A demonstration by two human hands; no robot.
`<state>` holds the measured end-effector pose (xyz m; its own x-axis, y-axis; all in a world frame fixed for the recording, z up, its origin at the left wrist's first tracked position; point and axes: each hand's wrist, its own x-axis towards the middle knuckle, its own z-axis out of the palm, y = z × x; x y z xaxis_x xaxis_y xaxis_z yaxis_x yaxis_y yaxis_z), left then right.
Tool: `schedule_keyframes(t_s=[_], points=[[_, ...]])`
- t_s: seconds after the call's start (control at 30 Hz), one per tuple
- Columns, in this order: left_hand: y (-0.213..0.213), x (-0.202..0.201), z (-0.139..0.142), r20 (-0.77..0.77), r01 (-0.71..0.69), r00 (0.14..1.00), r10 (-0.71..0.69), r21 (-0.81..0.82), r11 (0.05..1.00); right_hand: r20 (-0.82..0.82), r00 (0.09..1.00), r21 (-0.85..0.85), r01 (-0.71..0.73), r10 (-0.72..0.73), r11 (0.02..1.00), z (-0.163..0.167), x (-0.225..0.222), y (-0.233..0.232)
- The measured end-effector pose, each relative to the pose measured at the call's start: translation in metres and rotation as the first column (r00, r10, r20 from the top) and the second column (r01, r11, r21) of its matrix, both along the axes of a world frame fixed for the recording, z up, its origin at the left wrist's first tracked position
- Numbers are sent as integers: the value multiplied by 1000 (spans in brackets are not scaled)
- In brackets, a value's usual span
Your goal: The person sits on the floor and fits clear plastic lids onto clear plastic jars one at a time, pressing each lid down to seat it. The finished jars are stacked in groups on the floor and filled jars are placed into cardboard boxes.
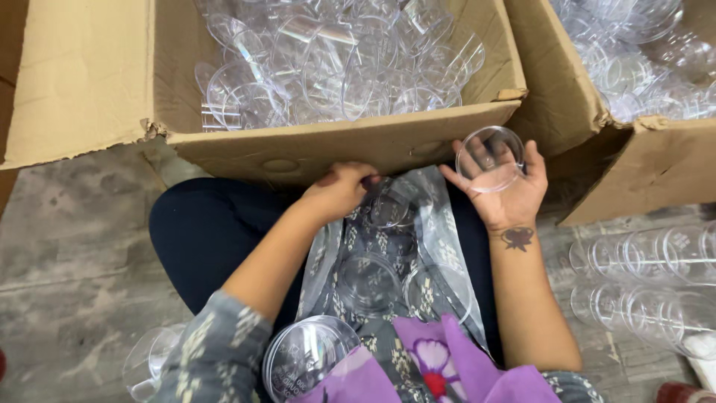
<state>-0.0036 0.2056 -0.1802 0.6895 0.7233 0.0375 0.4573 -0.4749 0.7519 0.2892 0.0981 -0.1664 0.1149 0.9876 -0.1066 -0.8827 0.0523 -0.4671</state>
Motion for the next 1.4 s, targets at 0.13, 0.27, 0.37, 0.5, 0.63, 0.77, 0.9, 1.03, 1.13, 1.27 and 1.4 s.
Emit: schedule_keyframes(t_s=[0.13, 0.27, 0.37, 0.5, 0.63, 0.77, 0.9, 1.03, 1.13, 1.27, 1.4], points=[[1, 35, -30, -399, 28, 917, 17, 107, 994, -56, 993, 75, -100, 104, 992, 6, -2, -8], [-7, 39, -41, -230, 31, 972, -42, -54, 998, -92, 990, 42, -99, 103, 994, 3, 1, -6], [-5, 37, -41, -171, -6, 985, -17, -138, 990, -94, 989, 56, -113, 118, 992, -3, 4, -3], [-12, 31, -20, -1, 107, 994, -109, -207, 973, -126, 987, 57, -90, 96, 994, -9, 6, -3], [-32, 15, 16, 273, 410, 902, -335, -295, 863, -142, 987, 58, -68, 75, 996, -10, 8, -4], [-51, 4, 35, 326, 503, 850, -413, -274, 820, -59, 998, 34, -34, 36, 999, -11, 8, -2], [-53, -15, 38, 303, 443, 881, -364, -251, 861, 9, 1000, -8, -21, 21, 1000, -13, 8, -2], [-65, -81, 52, 421, 346, 903, -79, -608, 715, 62, 992, 50, -114, 111, 992, -16, 12, -7], [-93, -150, 71, 723, 678, 641, -259, -374, 633, 105, 985, 101, -150, 140, 983, -15, 10, -8], [-151, -173, 70, 375, 514, 851, -368, -445, 734, 329, 942, 153, -125, 69, 980, 3, -9, -12], [-178, -145, 54, 405, 249, 910, -87, -367, 896, 695, 718, 279, -299, 23, 912, 44, -47, -38]])
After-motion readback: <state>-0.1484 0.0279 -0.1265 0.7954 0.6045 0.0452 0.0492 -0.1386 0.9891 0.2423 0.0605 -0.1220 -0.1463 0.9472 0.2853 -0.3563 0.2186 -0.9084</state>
